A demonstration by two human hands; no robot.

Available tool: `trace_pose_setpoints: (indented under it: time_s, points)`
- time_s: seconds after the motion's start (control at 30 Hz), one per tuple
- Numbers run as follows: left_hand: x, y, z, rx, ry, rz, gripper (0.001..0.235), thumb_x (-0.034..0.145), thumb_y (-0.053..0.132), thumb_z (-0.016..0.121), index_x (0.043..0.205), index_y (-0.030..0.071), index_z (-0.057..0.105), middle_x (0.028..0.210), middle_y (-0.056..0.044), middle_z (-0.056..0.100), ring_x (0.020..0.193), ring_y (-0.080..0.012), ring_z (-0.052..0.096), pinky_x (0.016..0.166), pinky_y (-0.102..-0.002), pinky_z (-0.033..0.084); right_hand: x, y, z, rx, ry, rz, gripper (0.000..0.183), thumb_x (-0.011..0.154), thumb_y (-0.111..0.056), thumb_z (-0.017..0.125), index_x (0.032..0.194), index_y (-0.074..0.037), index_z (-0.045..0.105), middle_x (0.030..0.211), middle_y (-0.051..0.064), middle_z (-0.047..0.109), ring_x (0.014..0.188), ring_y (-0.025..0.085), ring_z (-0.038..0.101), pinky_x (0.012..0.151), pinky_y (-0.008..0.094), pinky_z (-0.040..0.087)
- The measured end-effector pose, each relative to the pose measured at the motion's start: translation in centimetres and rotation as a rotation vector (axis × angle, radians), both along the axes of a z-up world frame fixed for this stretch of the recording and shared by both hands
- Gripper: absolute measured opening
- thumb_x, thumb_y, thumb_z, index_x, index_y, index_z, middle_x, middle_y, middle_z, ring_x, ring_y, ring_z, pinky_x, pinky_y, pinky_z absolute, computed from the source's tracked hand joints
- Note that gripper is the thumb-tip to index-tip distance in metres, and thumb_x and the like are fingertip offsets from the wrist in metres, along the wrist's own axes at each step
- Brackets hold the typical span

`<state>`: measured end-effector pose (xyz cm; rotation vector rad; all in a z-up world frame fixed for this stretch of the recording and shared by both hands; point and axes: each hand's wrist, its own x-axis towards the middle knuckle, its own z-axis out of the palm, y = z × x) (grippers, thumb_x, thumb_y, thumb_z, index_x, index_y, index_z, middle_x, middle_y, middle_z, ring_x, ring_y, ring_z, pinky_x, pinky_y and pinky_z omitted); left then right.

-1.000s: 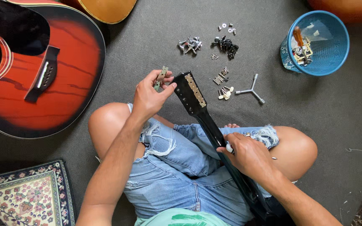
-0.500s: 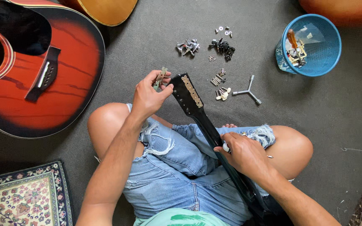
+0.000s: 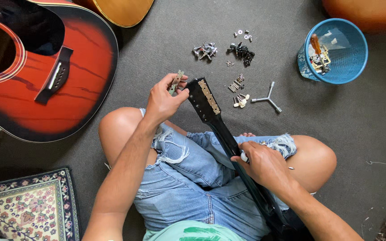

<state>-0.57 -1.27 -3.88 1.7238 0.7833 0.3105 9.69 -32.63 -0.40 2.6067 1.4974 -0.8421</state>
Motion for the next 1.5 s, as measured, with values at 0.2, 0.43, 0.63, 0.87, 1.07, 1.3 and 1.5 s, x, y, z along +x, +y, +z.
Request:
trace_pose_setpoints:
  time_s: [0.2, 0.43, 0.63, 0.87, 1.07, 1.3, 1.5]
  points:
    - [-0.02, -0.02, 0.54, -0.007, 0.012, -0.01, 0.034, 0.083, 0.013, 0.065, 0.113, 0.024, 0.073, 0.096, 0.0, 0.078, 0.082, -0.006, 0.065, 0.077, -0.023, 0.051, 0.04, -0.24, -0.19, 0.012, 0.003, -0.006, 0.035, 0.091, -0.043, 0.069, 0.115, -0.018, 0.066, 0.09, 0.006, 0.07, 0.083, 0.036, 0.074, 0.067, 0.047, 0.061]
    - [0.19, 0.11, -0.13, -0.015, -0.029, -0.013, 0.036, 0.08, 0.016, 0.074, 0.115, 0.022, 0.074, 0.097, -0.001, 0.077, 0.08, -0.0044, 0.065, 0.076, -0.021, 0.052, 0.07, -0.34, -0.39, 0.012, 0.004, -0.014, 0.034, 0.091, -0.042, 0.069, 0.114, -0.017, 0.066, 0.089, 0.006, 0.071, 0.082, 0.037, 0.074, 0.067, 0.048, 0.06]
    - [0.16, 0.14, -0.09, -0.031, -0.044, -0.014, 0.037, 0.079, 0.016, 0.076, 0.116, 0.021, 0.073, 0.098, -0.002, 0.077, 0.08, -0.005, 0.064, 0.076, -0.022, 0.053, 0.04, -0.38, -0.43, 0.014, 0.003, -0.019, 0.036, 0.091, -0.044, 0.069, 0.115, -0.018, 0.066, 0.089, 0.006, 0.07, 0.083, 0.036, 0.074, 0.067, 0.048, 0.06]
    - [-0.07, 0.0, -0.1, -0.052, -0.048, 0.0, 0.035, 0.081, 0.017, 0.079, 0.116, 0.018, 0.073, 0.098, -0.004, 0.077, 0.079, -0.0054, 0.064, 0.078, -0.024, 0.054, 0.09, -0.24, -0.25, -0.013, 0.005, -0.016, 0.035, 0.091, -0.044, 0.068, 0.116, -0.019, 0.066, 0.089, 0.005, 0.07, 0.083, 0.035, 0.075, 0.068, 0.047, 0.06]
    - [-0.01, 0.05, -0.03, -0.04, -0.058, -0.005, 0.035, 0.082, 0.016, 0.079, 0.116, 0.016, 0.072, 0.098, -0.006, 0.077, 0.08, -0.0071, 0.064, 0.079, -0.026, 0.054, 0.16, -0.05, -0.01, -0.023, 0.007, -0.012, 0.036, 0.092, -0.046, 0.067, 0.116, -0.019, 0.066, 0.089, 0.005, 0.07, 0.084, 0.035, 0.074, 0.069, 0.047, 0.06]
    - [-0.03, 0.06, 0.53, -0.033, -0.061, -0.022, 0.036, 0.083, 0.014, 0.079, 0.118, 0.014, 0.072, 0.099, -0.008, 0.075, 0.081, -0.0092, 0.063, 0.079, -0.028, 0.054, 0.13, -0.13, -0.04, -0.011, 0.007, -0.001, 0.036, 0.092, -0.046, 0.067, 0.116, -0.019, 0.065, 0.088, 0.005, 0.069, 0.084, 0.035, 0.074, 0.069, 0.047, 0.06]
    - [0.1, 0.15, -0.04, -0.026, -0.059, -0.029, 0.038, 0.081, 0.015, 0.078, 0.118, 0.016, 0.072, 0.097, -0.004, 0.076, 0.08, -0.0072, 0.063, 0.078, -0.025, 0.052, 0.1, -0.05, 0.09, -0.022, 0.003, -0.007, 0.035, 0.092, -0.046, 0.066, 0.116, -0.02, 0.065, 0.089, 0.005, 0.069, 0.084, 0.036, 0.074, 0.07, 0.048, 0.06]
